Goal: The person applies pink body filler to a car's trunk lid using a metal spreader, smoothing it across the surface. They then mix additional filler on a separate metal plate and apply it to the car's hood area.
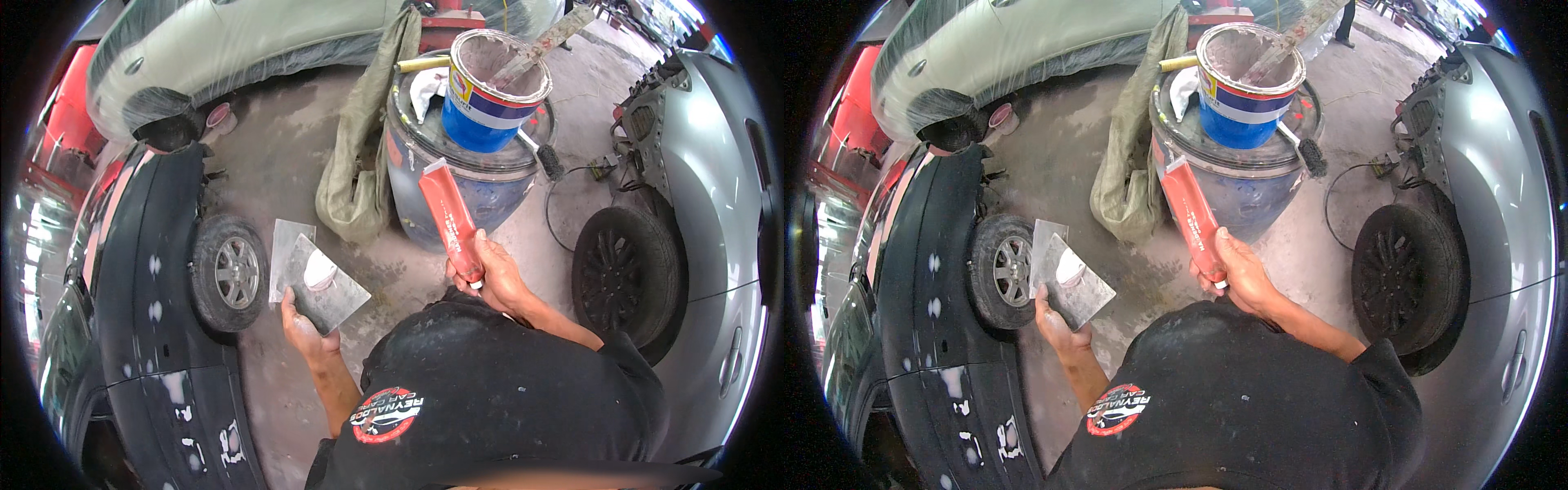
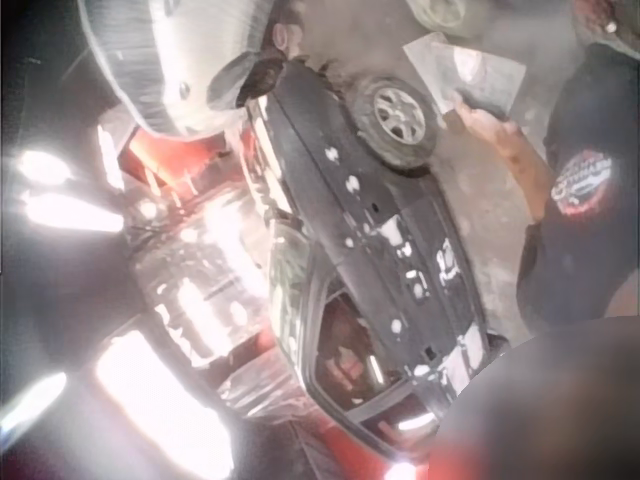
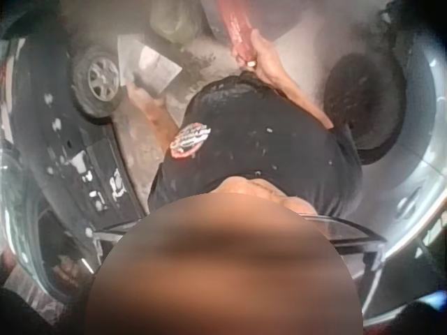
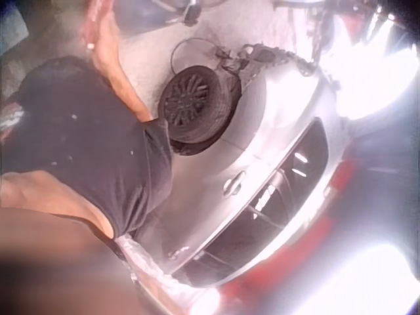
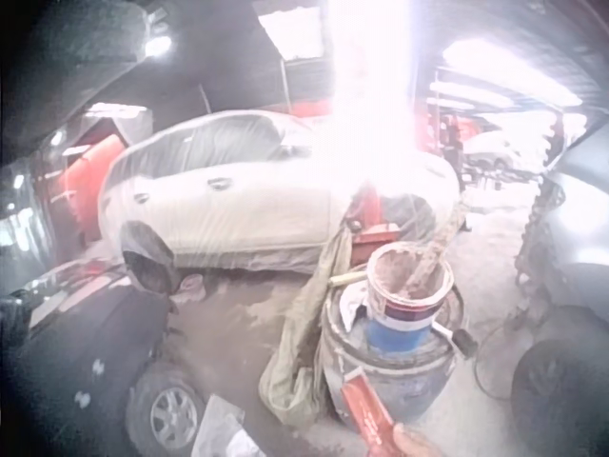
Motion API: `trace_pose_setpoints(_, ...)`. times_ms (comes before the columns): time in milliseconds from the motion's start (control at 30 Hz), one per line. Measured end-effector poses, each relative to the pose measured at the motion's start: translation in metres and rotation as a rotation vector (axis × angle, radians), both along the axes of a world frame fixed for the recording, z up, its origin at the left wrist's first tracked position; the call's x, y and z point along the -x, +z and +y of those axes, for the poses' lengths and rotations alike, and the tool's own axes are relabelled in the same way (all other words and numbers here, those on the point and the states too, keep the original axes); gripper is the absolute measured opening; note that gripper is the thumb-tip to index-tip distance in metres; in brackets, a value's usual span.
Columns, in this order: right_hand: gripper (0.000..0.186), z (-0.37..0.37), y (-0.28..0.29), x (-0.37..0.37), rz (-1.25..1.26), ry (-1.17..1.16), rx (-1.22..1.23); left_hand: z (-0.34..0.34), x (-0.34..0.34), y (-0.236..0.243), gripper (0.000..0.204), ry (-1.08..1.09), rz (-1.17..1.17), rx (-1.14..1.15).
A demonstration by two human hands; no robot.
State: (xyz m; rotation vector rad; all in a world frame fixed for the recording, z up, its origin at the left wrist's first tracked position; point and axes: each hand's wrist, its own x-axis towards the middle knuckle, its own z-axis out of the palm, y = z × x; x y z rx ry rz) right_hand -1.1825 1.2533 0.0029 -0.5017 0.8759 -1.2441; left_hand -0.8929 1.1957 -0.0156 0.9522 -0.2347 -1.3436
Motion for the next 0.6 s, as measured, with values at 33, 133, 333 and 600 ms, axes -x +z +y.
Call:
trace_pose_setpoints(33,0.033,0.001,0.001,-0.001,0.012,0.004,0.026,0.001,0.000,0.002,0.037,-0.027,-0.004,0.036)
trace_pose_setpoints(133,0.034,0.003,0.000,-0.007,0.046,-0.006,0.096,-0.001,0.000,0.006,0.039,-0.030,0.036,-0.022)
trace_pose_setpoints(333,0.034,0.009,0.006,-0.013,0.036,-0.032,0.207,-0.004,0.004,0.012,0.038,-0.072,0.016,-0.020)
trace_pose_setpoints(600,0.027,0.020,0.019,-0.017,0.022,-0.005,0.143,-0.004,0.004,0.017,0.039,-0.152,-0.008,-0.016)
